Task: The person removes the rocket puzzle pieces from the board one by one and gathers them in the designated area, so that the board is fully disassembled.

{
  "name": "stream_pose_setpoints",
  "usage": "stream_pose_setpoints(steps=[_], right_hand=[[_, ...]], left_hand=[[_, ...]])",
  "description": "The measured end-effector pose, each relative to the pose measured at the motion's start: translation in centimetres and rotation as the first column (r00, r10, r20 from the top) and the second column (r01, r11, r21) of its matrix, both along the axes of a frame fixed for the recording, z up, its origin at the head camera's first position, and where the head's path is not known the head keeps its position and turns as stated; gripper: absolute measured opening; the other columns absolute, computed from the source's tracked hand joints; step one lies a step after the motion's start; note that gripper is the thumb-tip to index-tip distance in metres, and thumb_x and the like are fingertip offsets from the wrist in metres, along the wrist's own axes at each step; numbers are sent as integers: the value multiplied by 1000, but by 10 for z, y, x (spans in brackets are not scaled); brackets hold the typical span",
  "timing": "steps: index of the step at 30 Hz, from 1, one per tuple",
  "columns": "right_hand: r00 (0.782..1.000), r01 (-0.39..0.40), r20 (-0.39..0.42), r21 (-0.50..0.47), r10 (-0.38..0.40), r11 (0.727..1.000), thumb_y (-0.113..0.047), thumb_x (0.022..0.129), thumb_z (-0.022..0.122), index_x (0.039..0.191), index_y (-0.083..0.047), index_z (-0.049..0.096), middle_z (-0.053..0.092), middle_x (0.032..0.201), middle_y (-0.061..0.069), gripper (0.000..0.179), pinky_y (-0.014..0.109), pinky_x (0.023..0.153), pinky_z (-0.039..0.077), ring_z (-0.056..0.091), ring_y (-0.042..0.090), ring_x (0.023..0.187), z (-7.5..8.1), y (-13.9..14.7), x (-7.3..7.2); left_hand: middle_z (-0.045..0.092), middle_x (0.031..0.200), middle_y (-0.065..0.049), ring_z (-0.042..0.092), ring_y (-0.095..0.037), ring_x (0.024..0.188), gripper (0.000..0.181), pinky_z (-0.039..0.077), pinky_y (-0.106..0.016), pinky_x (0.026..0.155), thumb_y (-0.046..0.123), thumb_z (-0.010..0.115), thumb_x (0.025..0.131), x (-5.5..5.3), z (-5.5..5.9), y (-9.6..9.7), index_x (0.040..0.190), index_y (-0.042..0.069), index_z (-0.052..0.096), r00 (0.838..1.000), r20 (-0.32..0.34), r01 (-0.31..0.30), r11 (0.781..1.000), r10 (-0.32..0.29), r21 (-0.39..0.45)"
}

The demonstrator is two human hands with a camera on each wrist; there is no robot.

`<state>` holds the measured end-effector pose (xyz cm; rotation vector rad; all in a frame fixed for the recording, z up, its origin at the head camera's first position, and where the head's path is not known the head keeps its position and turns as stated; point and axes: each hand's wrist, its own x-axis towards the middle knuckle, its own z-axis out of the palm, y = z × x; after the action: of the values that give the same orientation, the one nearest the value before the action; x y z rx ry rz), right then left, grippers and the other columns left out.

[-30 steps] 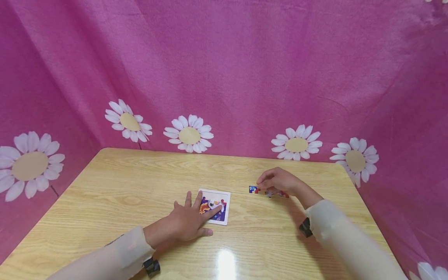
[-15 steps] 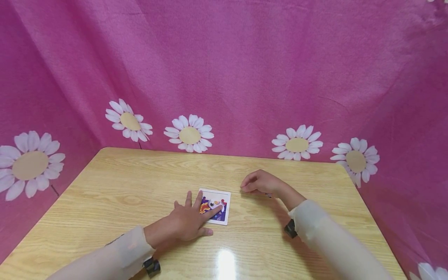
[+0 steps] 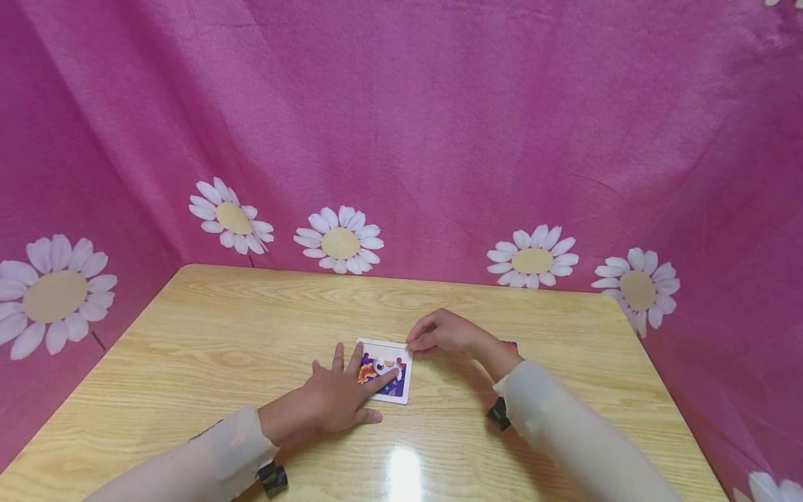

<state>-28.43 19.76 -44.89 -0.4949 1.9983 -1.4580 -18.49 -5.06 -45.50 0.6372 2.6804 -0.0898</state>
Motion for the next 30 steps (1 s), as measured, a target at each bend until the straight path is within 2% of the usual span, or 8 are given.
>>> stream_pose_setpoints(steps=[17, 25, 30], right_hand=[[998, -43, -43, 43, 45, 998, 2, 97, 65, 112, 14, 70, 76, 97, 20, 20, 38, 86, 61, 72, 19, 85, -5, -37, 1], [994, -40, -93, 97, 49, 994, 1, 94, 71, 106, 10, 73, 77, 91, 15, 15, 29, 71, 59, 68, 13, 72, -6, -53, 3], [992, -36, -116, 133, 52, 990, 1, 94, 71, 104, 10, 74, 77, 89, 13, 14, 27, 68, 57, 66, 11, 70, -7, -56, 3]], left_hand=[[10, 171, -24, 12, -60, 150, 74, 31, -83, 101, 79, 44, 92, 0, 0, -1, 158, 60, 16, 1000, 2, 5, 1000, -5, 7], [10, 171, -23, 10, -61, 150, 74, 30, -84, 100, 79, 45, 92, 0, 0, -1, 158, 60, 18, 1000, 25, -2, 1000, 1, 30], [10, 171, -23, 10, -61, 150, 73, 30, -85, 100, 78, 45, 92, 0, 1, -1, 158, 60, 17, 1000, 21, 3, 1000, -3, 30]])
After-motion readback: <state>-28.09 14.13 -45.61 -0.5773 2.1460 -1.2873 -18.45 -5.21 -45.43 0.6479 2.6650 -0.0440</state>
